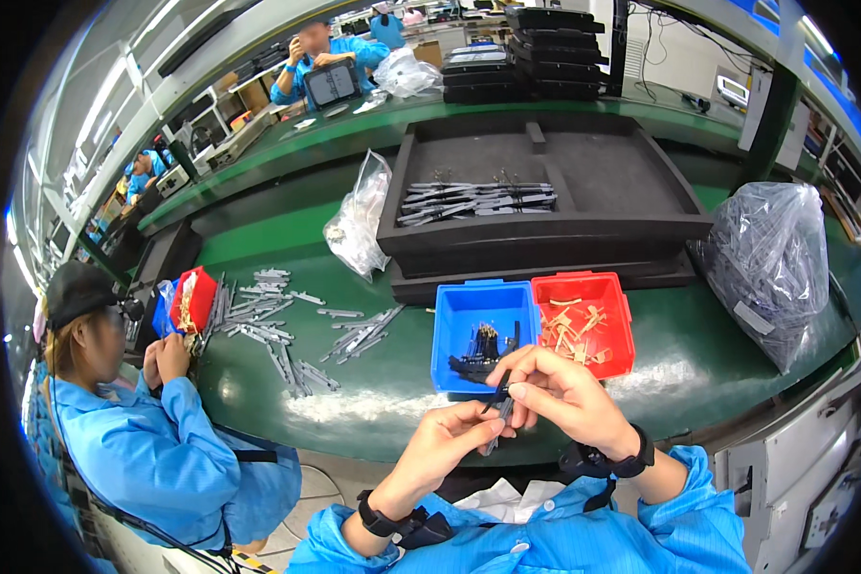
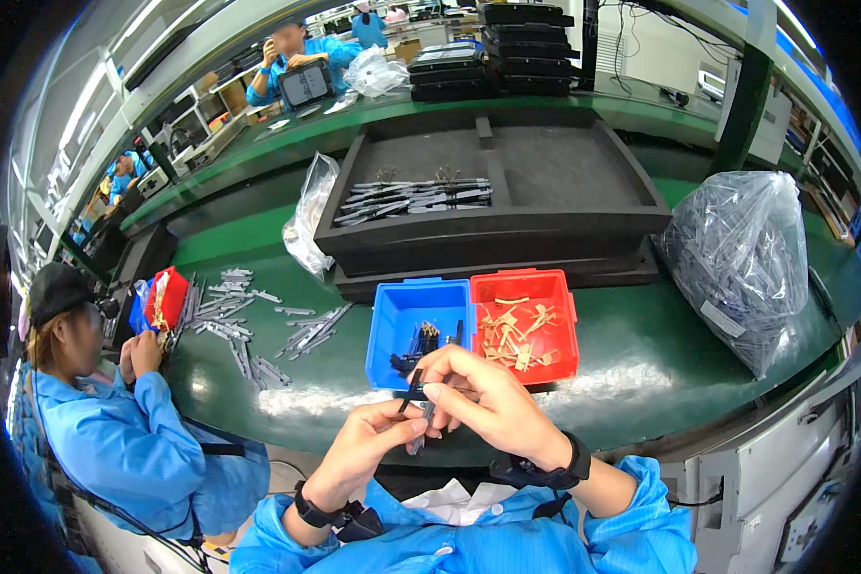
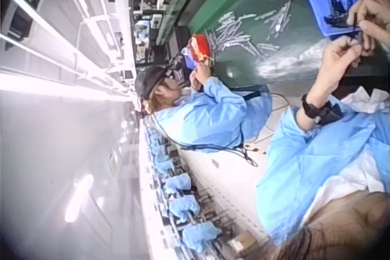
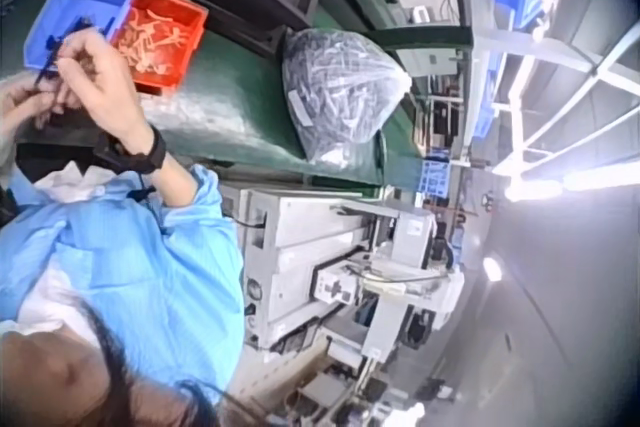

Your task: The person picks up a black plastic part and a metal strip, fits the strip into the part, and places the assembly into a blue bin. They then pick up a small wooden piece and a metal strip, join them together, and place the unit into a red bin.

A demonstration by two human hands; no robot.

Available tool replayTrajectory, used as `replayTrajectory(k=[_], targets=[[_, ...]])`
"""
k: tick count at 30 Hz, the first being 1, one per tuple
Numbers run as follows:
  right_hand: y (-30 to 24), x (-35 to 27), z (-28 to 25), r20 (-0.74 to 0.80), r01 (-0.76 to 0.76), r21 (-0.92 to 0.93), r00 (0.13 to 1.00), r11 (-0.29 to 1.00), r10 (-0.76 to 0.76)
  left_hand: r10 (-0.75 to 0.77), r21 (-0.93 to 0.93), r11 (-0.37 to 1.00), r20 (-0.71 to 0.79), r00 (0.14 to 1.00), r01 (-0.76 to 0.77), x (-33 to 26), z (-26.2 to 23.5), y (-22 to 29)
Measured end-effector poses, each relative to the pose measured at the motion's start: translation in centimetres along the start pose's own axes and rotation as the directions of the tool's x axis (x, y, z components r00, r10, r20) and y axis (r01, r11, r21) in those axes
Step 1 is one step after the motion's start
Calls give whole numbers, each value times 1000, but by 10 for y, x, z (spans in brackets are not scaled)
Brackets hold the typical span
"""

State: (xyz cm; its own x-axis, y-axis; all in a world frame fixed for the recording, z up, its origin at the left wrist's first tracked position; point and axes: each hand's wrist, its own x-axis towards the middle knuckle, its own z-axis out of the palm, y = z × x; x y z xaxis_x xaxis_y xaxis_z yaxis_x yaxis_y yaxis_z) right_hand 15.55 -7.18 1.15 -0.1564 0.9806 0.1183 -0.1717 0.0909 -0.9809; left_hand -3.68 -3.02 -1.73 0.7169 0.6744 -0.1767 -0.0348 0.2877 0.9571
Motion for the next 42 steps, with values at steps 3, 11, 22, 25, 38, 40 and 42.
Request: replayTrajectory(k=[3, 11, 22, 25, 38, 40, 42], targets=[[-2, -6, -1, -88, 56, -20, 994, 998, -57, -53, -44, 998, 33, 998, 55, 2, 0, 0], [17, -34, -13, -86, -122, 67, 988, 990, 127, -50, -130, 990, 11, 999, 51, 4, 7, -3], [19, -30, -13, 29, -275, 171, 961, 946, 274, -21, -50, 999, -54, 998, 18, 5, 10, -9], [21, -30, -13, 29, -277, 187, 961, 943, 276, -21, -56, 998, -63, 998, 17, 6, 11, -9], [27, -28, -17, 31, -250, 171, 968, 953, 249, -1, 11, 1000, -66, 998, 2, 6, 17, -3], [26, -28, -16, 32, -250, 171, 968, 953, 248, 0, 17, 1000, -65, 998, 1, 5, 18, -3], [26, -28, -16, 33, -250, 170, 968, 953, 248, 0, 23, 1000, -63, 998, 1, 5, 18, -3]])
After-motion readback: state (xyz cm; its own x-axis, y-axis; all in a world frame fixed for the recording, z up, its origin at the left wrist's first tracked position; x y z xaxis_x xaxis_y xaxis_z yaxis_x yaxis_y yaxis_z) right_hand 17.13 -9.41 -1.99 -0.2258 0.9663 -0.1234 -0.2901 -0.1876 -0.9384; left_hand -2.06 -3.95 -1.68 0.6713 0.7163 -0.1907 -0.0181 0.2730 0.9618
